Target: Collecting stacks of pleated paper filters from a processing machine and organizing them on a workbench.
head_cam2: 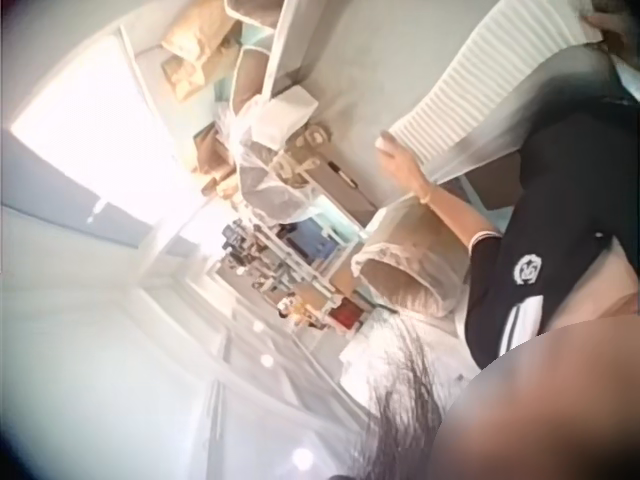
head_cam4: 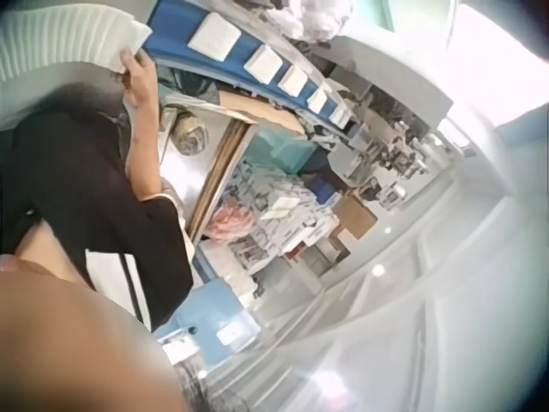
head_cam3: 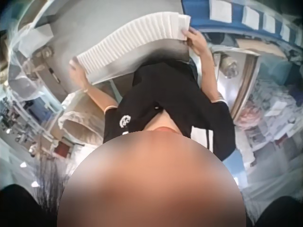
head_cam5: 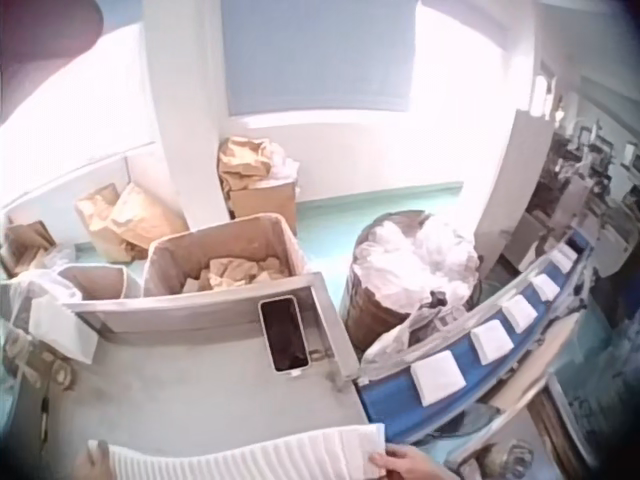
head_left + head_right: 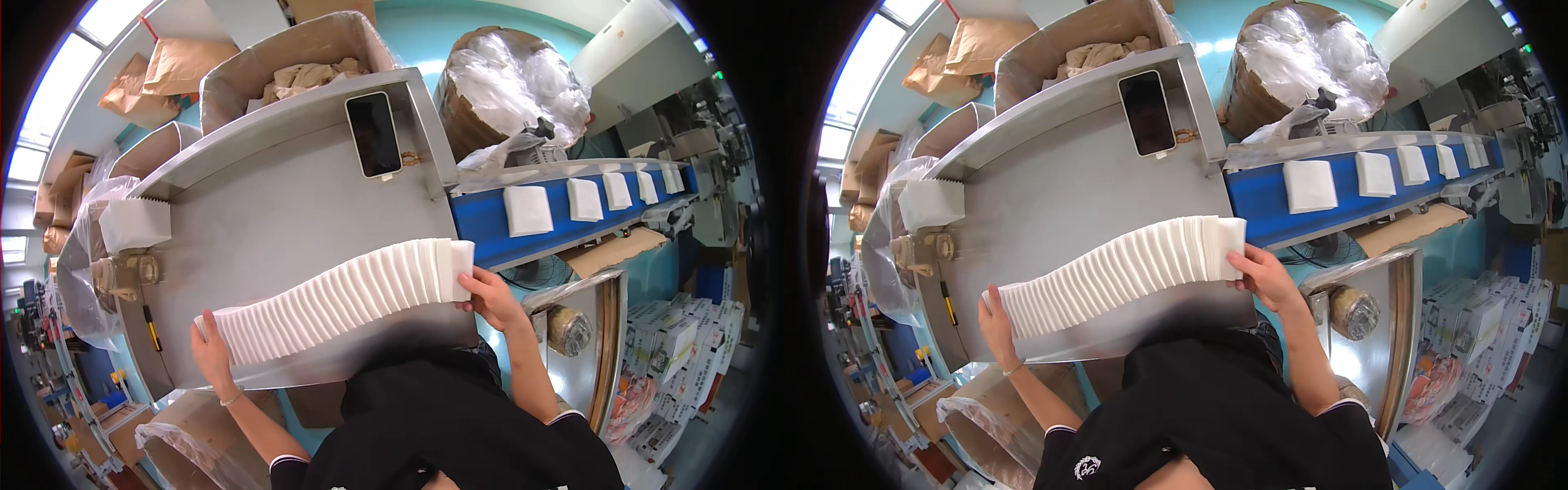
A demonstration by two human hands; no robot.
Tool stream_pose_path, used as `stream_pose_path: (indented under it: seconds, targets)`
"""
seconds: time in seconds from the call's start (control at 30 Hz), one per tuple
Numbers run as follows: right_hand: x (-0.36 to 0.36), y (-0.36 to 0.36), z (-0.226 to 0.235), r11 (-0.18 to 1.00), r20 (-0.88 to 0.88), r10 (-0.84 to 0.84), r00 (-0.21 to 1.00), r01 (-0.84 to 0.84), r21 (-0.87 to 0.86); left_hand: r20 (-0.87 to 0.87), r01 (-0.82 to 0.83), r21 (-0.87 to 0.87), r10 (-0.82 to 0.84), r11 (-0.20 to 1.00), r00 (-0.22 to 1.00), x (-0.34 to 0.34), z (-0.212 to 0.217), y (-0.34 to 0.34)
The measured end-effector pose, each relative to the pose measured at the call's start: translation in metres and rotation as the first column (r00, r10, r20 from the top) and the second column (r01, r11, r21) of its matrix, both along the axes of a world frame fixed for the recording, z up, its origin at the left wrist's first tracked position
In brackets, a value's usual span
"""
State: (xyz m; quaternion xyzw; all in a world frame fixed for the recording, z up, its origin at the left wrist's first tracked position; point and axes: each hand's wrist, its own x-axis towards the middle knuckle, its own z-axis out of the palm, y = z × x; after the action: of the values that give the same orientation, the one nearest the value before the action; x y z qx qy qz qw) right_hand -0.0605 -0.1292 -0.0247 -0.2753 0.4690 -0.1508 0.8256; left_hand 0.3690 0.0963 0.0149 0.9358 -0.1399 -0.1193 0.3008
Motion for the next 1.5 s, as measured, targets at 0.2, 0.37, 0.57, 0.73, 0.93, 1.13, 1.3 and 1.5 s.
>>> stream_pose_path:
  seconds: [0.2, 0.37, 0.57, 0.73, 0.93, 1.13, 1.3, 1.5]
  targets:
    - [0.032, 0.001, 0.002, 0.910, -0.115, -0.341, 0.933, 0.297, -0.289, 0.013, 0.029, 0.017, -0.029, 0.999, 0.999, -0.003, -0.003, -0.003]
    - [0.046, 0.006, 0.001, 0.946, -0.069, -0.131, 0.989, 0.103, -0.308, -0.006, 0.001, -0.022, -0.001, 1.000, 1.000, -0.006, -0.001, -0.005]
    - [0.019, 0.007, -0.009, 0.947, -0.132, -0.292, 0.947, 0.268, -0.177, -0.004, 0.022, 0.007, -0.022, 1.000, 1.000, -0.004, -0.004, -0.003]
    - [0.054, 0.010, 0.009, 0.838, -0.331, -0.180, 0.926, -0.032, -0.545, -0.010, 0.057, 0.007, -0.057, 0.998, 0.998, -0.007, -0.010, -0.007]
    - [0.038, 0.006, -0.001, 0.974, -0.169, -0.047, 0.985, 0.007, -0.225, -0.002, 0.014, -0.040, -0.014, 0.999, 1.000, -0.011, -0.004, -0.008]
    - [0.023, -0.001, -0.009, 0.873, 0.004, -0.481, 0.877, 0.479, -0.094, 0.015, 0.029, -0.015, -0.028, 0.999, 0.999, -0.015, -0.003, -0.012]
    - [0.062, 0.015, 0.013, 0.761, -0.344, -0.092, 0.934, -0.156, -0.629, 0.001, 0.053, 0.024, -0.053, 0.998, 0.999, -0.024, 0.003, -0.018]
    - [0.016, 0.007, -0.016, 0.997, -0.065, -0.053, 0.996, 0.049, -0.063, 0.032, 0.042, 0.092, -0.045, 0.995, 0.998, -0.022, -0.001, -0.015]
